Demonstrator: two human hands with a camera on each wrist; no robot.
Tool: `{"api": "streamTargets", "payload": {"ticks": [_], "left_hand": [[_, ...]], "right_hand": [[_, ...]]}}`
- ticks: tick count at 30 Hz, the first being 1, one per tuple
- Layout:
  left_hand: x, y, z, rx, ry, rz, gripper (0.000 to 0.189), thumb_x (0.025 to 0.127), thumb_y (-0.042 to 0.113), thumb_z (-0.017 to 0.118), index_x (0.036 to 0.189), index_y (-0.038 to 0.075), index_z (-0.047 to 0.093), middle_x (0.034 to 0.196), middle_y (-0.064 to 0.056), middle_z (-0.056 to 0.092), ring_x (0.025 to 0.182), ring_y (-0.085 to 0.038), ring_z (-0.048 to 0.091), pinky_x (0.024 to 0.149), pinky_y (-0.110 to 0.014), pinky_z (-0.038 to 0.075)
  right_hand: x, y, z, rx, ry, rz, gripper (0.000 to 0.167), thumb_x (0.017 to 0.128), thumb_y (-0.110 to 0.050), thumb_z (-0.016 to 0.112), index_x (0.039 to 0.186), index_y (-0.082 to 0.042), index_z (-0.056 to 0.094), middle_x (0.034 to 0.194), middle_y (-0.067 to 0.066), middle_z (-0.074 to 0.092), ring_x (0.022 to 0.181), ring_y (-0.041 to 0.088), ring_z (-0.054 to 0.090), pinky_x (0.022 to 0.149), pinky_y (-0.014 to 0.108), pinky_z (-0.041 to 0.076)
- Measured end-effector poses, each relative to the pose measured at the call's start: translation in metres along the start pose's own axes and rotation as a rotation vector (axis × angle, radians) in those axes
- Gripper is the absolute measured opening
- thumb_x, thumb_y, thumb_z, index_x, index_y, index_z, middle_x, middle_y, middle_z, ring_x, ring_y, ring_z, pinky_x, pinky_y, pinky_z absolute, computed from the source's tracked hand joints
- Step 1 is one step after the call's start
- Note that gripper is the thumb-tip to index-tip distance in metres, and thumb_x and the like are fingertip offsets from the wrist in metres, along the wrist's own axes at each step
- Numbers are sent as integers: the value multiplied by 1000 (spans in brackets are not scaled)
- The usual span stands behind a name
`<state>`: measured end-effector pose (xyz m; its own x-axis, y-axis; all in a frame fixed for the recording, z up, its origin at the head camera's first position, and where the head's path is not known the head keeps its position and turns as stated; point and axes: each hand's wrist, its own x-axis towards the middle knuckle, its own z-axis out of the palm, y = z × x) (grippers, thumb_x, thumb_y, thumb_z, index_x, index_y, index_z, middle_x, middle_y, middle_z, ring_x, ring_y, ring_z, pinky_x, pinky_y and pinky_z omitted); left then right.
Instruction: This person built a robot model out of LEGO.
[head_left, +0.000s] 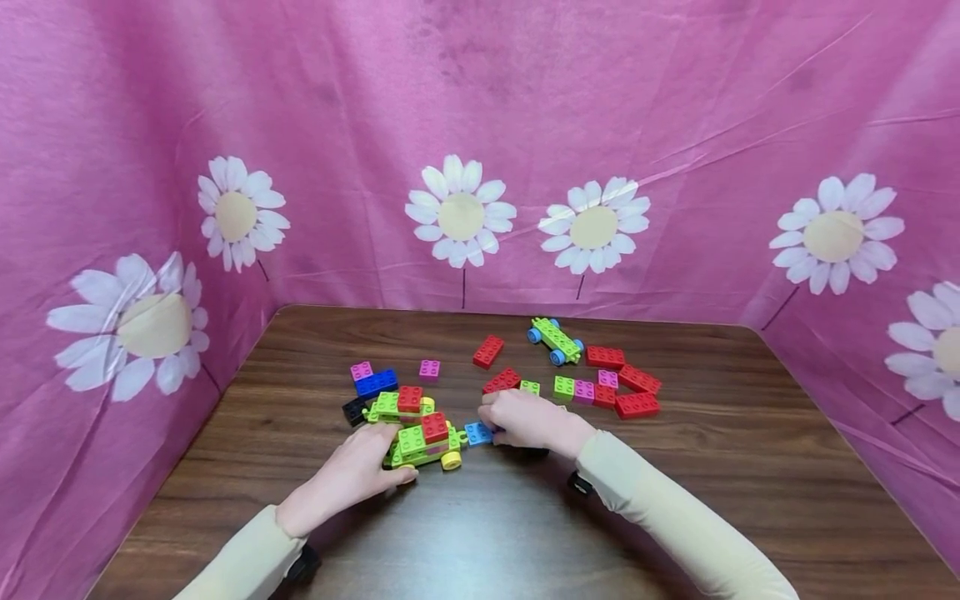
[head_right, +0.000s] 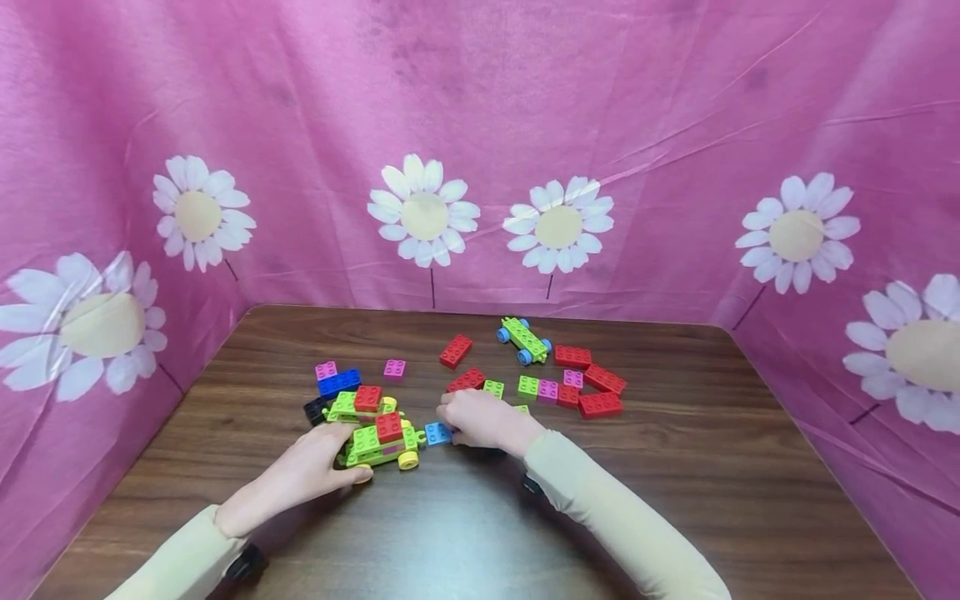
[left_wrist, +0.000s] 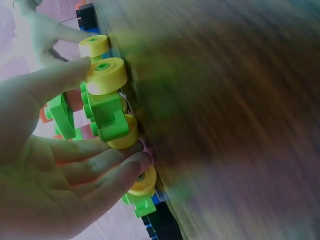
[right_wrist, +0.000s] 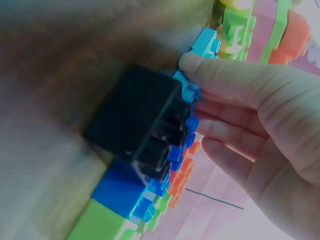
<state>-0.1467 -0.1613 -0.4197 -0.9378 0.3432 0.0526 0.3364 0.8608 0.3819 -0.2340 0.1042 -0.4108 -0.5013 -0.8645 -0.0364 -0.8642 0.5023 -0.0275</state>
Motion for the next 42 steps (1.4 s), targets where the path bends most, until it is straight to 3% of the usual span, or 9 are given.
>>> {"api": "streamTargets", "payload": {"ticks": [9, 14, 17, 21, 25, 29, 32, 34, 42], "left_hand": [[3, 2, 8, -5, 31, 15, 55, 77, 36, 84, 110, -3, 64, 104, -15, 70, 97, -26, 65, 85, -47, 54], [2, 6, 12, -28, 51, 23, 58, 79, 36, 83, 116, -4, 62, 112, -16, 68, 101, -29, 65, 88, -49, 54], [-2, 11, 12, -28, 107, 34, 56, 79, 35, 83, 116, -1, 62, 110, -11, 65, 98, -24, 63, 86, -45, 55], [-12, 22, 8, -7, 229, 52, 45, 77, 31, 85, 103, 5, 59, 95, -4, 57, 83, -12, 52, 69, -31, 51], [-19, 35, 5, -3, 298, 160, 33, 78, 23, 84, 89, 8, 58, 82, 0, 55, 72, -7, 44, 58, -21, 41], [-17, 48, 11, -76, 158, 295, 22, 81, 21, 80, 90, 10, 63, 82, 1, 63, 74, -6, 54, 64, -21, 49], [-10, 56, 21, -105, -4, 330, 22, 85, 23, 77, 98, 9, 66, 91, 0, 67, 83, -8, 61, 73, -23, 53], [-5, 60, 27, -90, -68, 347, 26, 85, 25, 77, 102, 8, 67, 95, -1, 68, 87, -10, 61, 75, -25, 54], [7, 66, 39, -10, -65, 394, 34, 85, 30, 77, 107, 7, 66, 100, -2, 65, 93, -13, 57, 83, -29, 52]], "right_hand": [[-33, -24, 7, -72, 28, -34, 20, 83, -26, 81, 96, -16, 70, 85, -5, 65, 80, 6, 62, 70, 16, 52], [-53, -38, 12, -82, 71, -52, 18, 84, -28, 80, 92, -18, 67, 84, -7, 62, 81, 4, 61, 68, 16, 51], [-65, -45, 16, -71, 102, -51, 18, 84, -28, 80, 89, -19, 65, 83, -8, 60, 80, 4, 59, 65, 15, 49], [-78, -50, 17, -30, 110, -28, 19, 84, -27, 79, 88, -19, 63, 82, -8, 58, 78, 3, 57, 63, 14, 47], [-87, -53, 16, 23, 90, 10, 17, 85, -25, 79, 89, -18, 63, 83, -8, 58, 77, 1, 55, 63, 12, 46], [-93, -55, 17, 32, 88, 19, 16, 86, -25, 78, 88, -19, 63, 83, -9, 57, 77, 1, 54, 64, 13, 46], [-95, -56, 18, 28, 100, 15, 17, 86, -25, 78, 86, -19, 62, 82, -10, 56, 76, 0, 53, 63, 14, 46], [-96, -57, 18, 34, 105, 15, 17, 86, -26, 78, 87, -19, 62, 82, -10, 56, 76, 0, 54, 64, 13, 46], [-102, -57, 17, 96, 103, 33, 17, 86, -26, 78, 89, -19, 64, 84, -9, 59, 76, -1, 53, 66, 12, 46]]}}
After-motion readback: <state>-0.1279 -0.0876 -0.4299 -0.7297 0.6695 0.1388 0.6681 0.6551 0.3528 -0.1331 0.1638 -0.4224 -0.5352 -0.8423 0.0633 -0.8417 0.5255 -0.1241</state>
